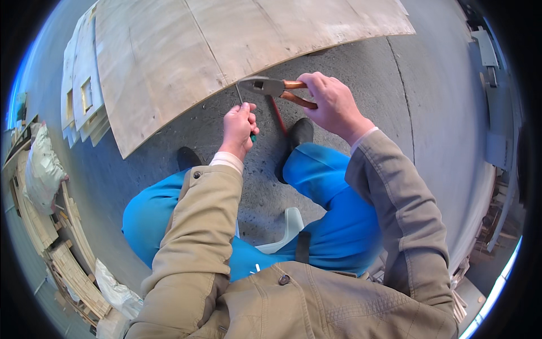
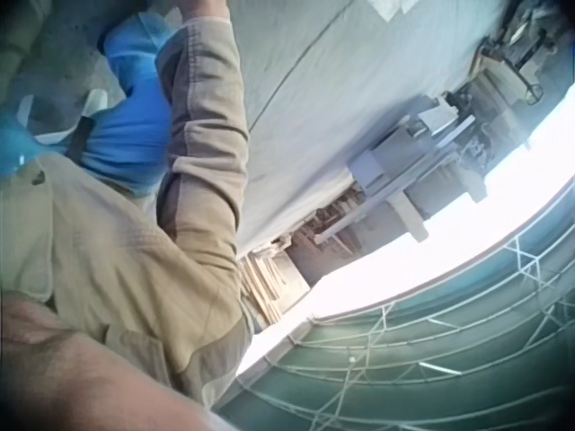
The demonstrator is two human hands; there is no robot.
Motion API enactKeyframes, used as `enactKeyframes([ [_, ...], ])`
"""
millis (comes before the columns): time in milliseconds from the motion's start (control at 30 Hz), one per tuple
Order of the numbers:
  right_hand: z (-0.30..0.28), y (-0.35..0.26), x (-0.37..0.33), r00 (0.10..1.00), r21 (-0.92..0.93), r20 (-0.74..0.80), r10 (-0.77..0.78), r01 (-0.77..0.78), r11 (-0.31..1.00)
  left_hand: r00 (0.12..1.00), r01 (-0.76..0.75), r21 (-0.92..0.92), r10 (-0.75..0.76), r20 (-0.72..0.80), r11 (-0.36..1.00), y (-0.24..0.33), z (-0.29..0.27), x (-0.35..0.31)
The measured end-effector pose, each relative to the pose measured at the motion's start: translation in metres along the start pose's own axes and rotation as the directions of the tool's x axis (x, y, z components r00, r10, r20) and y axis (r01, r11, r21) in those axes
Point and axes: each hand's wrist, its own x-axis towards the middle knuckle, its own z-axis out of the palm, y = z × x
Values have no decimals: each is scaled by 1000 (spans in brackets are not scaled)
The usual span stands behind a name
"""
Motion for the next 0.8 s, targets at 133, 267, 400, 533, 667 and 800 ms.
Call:
enactKeyframes([
  [133, 34, 11, 27, 973, -145, 230, 10, 24, 989, 999, 29, -19, -29, -30, 999, 1, -3, 1],
  [267, 49, 8, 43, 993, 40, 12, -114, 113, 993, 999, 42, -60, -42, 0, 997, 0, -5, 1],
  [400, 67, 7, 50, 982, 296, -138, -125, 161, 942, 998, 56, -96, -55, 18, 994, -7, -7, 5],
  [533, 79, 17, 49, 819, -412, 506, 269, -44, 910, 955, 270, -191, -288, -71, 944, -23, -23, 16],
  [667, 60, 28, 37, 897, -211, 418, 141, -55, 976, 906, 331, -144, -356, -228, 933, -55, -43, 12],
  [800, 48, 26, 48, 907, -190, 375, 194, -129, 973, 934, 318, -92, -329, -139, 944, -64, -40, 10],
])
